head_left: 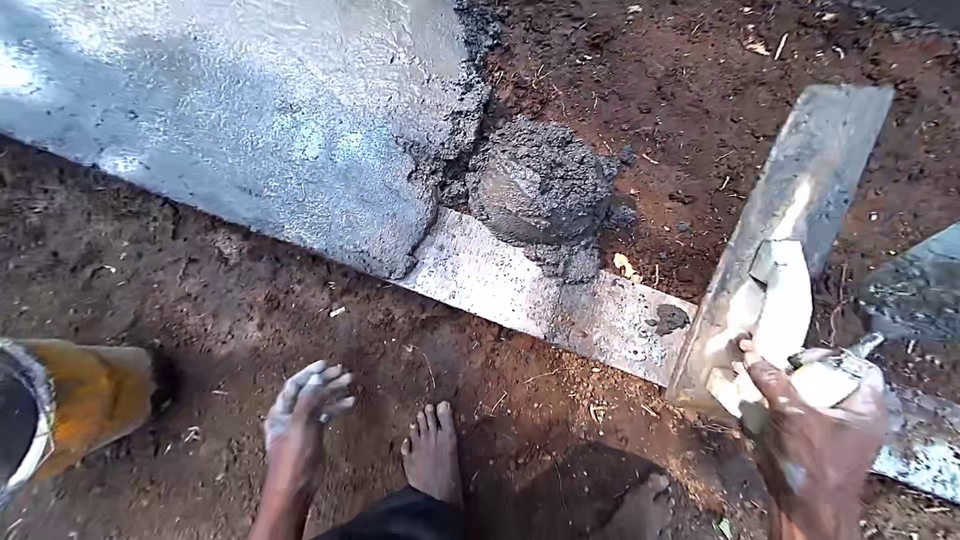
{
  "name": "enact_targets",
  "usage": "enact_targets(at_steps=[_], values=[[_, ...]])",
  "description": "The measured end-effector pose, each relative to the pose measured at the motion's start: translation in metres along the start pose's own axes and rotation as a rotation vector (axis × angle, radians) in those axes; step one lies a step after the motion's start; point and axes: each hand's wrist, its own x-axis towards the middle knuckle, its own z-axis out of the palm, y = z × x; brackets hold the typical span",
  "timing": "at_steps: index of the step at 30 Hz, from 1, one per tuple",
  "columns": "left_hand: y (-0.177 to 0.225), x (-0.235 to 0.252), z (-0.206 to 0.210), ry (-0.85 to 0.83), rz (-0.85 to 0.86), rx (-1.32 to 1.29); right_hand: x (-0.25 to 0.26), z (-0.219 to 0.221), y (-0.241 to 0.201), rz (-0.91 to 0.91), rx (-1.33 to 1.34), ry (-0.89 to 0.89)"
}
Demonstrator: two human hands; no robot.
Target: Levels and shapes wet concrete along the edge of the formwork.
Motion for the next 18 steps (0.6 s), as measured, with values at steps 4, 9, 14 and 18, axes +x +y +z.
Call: enact_targets(at_steps=[4,9,14,18], values=[[0.010,-0.026,0.105,-0.738,-0.106,-0.048,-0.049,0.043,-0.045,-0.402,-0.296,-0.222],[0.004,-0.033,0.148,-0.835,-0.359,-0.362,-0.099,0.106,-0.011,-0.839,-0.279,-0.426],[-0.008,-0.038,0.154,-0.419,-0.411,-0.303,-0.121,0.127,0.024,-0.970,-0.357,-0.575],[-0.012,-0.027,0.162,-0.435,-0.452,-0.276,-0.127,0.128,0.037,-0.872,-0.336,-0.630]])
